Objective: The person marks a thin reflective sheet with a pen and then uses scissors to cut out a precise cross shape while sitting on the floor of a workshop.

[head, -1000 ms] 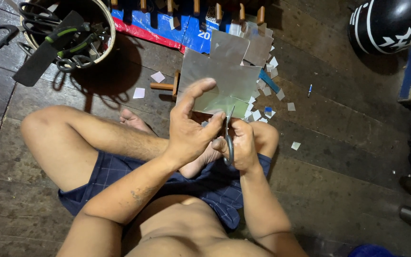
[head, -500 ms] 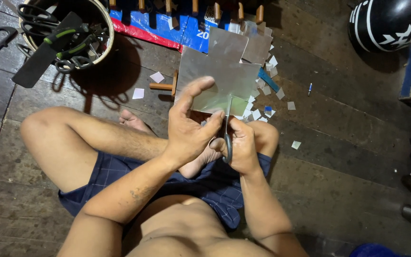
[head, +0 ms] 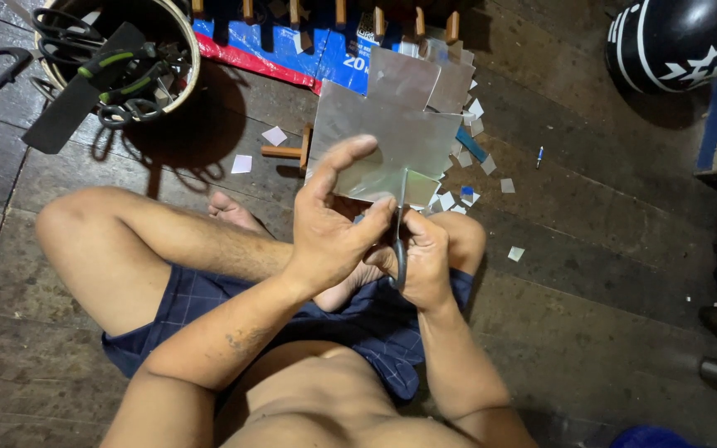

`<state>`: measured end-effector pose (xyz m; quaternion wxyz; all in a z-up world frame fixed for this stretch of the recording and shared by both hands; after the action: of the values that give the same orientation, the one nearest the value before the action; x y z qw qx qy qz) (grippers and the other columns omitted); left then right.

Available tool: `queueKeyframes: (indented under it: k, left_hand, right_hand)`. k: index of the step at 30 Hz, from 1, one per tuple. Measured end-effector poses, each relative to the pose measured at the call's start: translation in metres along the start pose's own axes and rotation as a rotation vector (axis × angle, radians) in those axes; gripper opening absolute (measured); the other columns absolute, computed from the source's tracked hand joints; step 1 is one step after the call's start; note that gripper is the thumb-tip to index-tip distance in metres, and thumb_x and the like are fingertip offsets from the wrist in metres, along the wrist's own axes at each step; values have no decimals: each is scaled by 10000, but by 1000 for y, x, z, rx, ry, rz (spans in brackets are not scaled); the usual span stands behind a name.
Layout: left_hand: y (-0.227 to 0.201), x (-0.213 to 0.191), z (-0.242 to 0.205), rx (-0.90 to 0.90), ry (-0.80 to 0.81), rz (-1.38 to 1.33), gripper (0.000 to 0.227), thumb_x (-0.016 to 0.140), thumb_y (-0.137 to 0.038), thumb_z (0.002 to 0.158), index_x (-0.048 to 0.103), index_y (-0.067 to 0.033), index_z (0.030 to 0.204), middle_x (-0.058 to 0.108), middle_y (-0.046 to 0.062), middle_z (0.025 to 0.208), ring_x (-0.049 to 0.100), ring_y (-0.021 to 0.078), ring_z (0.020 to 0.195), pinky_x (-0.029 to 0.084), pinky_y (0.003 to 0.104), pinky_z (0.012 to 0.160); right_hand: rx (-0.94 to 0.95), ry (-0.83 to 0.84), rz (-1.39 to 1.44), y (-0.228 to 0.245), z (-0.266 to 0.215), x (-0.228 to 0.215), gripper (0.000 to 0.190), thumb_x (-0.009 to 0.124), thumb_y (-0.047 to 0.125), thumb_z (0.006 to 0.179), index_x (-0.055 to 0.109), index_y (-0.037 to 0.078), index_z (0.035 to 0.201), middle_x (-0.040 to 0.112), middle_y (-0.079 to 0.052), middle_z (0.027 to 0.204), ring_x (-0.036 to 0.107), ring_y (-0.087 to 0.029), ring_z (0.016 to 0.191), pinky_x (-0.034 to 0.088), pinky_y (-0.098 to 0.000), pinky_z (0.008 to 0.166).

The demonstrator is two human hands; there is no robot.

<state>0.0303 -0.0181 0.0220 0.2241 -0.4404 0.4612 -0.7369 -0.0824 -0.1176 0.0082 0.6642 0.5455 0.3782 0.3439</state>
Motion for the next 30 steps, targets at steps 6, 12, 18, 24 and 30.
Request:
queueKeyframes:
  k: [6, 12, 18, 24, 30]
  left_hand:
    - [-2, 3, -2, -44, -11, -68, 611, 782, 52, 829, 559, 5, 1396, 551, 134, 1323, 567, 138, 1167, 624, 290, 877]
    - [9, -5, 4, -170, -7, -76, 654, 819, 42, 758, 572, 9, 1362, 595, 144, 1227, 649, 160, 1005, 629, 291, 776]
    - [29, -6, 0, -589, -75, -557, 648, 715, 187, 743, 520, 29, 1340, 564, 130, 1018, 704, 220, 642, 566, 279, 501]
    - [13, 6, -4, -641, -46, -695, 659, 703, 195, 765, 504, -63, 1338, 661, 145, 797, 724, 239, 629, 488, 206, 471]
    - [13, 16, -6, -622, -27, -706, 660, 723, 189, 780, 508, -94, 1336, 656, 150, 732, 733, 272, 648, 516, 225, 491]
  right_hand:
    - [-28, -54, -19, -1, 2, 4, 381, 937, 260, 740, 733, 6, 937, 707, -52, 780, 599, -90, 752, 559, -260, 705]
    - [-243, -158, -521, 29, 18, 9, 234, 879, 148, 681, 690, 39, 765, 464, 18, 591, 427, -128, 541, 375, -264, 540]
    - [-484, -208, -766, -34, 14, -30, 113, 755, 136, 859, 669, 71, 890, 631, -153, 785, 655, -394, 678, 550, -450, 610]
    - [-1043, -508, -436, 2, 18, -35, 318, 901, 108, 789, 593, 59, 850, 578, -203, 1035, 687, -437, 956, 629, -477, 808]
    - [-612, -632, -99, 2, 6, -40, 538, 876, -12, 777, 370, 95, 928, 541, -184, 1030, 600, -211, 721, 519, -279, 549]
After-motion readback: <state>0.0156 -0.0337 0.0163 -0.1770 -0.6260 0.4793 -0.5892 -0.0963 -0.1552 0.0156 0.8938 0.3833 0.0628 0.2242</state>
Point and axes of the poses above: each hand's wrist, its own z-axis towards the middle knuckle, its own x-axis out of the palm, y = z × x, the point moved 4 cm from there along z, towards the middle knuckle
